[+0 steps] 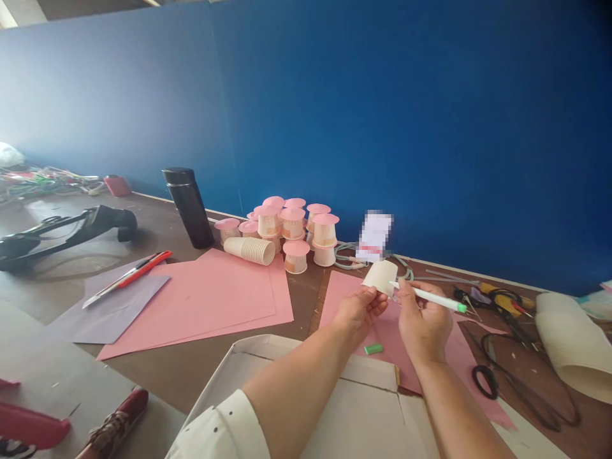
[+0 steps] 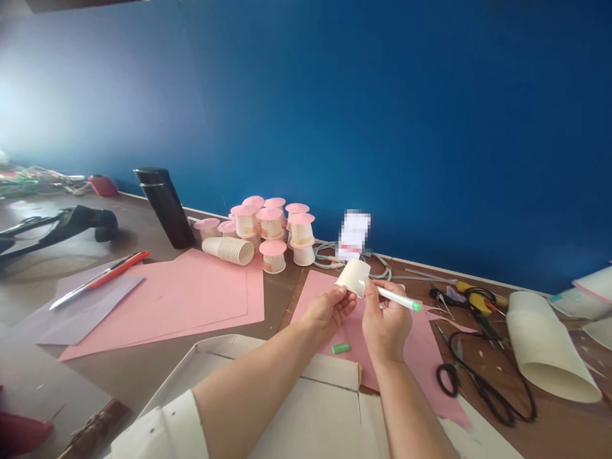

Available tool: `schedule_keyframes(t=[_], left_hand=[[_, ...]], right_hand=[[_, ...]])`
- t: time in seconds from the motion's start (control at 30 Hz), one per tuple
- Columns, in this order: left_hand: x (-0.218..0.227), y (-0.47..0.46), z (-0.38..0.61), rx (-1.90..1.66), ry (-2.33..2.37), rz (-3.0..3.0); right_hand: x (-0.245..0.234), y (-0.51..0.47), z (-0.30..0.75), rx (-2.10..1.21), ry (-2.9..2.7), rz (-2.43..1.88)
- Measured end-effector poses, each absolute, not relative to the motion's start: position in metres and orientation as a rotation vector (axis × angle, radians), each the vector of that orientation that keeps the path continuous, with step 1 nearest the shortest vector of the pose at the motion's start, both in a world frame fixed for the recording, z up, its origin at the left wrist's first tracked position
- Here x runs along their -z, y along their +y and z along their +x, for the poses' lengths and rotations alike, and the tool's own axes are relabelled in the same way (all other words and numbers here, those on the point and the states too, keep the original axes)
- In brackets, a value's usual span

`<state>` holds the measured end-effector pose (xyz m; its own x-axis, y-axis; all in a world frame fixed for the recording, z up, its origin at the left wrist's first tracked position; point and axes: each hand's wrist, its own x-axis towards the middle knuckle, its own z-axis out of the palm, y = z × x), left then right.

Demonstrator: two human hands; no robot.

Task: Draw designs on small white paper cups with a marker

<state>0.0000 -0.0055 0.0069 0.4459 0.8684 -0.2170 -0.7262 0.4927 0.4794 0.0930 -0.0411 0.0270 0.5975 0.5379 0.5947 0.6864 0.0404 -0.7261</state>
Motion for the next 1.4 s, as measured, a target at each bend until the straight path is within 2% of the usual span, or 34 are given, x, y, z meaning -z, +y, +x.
schedule_keyframes(t=[0.77, 1.13, 1.27, 1.4], left_hand=[[-0.013, -0.006, -0.002, -1.000, 0.516, 0.347], [-0.015, -0.006, -0.006, -0.932, 0.546, 0.294], [-0.013, -0.008, -0.006, -0.909, 0.481, 0.313], [-0.014, -0.011, -0.006, -0.845, 0.446, 0.365]], right_hand=[[-0.019, -0.038, 0.095, 0.115, -1.117, -1.657], [-0.037, -0.042, 0.099, -0.044, -0.842, -1.478], [-0.021, -0.031, 0.114, -0.202, -0.698, -1.286], [0.001, -0.020, 0.128, -0.280, -0.755, -1.351]])
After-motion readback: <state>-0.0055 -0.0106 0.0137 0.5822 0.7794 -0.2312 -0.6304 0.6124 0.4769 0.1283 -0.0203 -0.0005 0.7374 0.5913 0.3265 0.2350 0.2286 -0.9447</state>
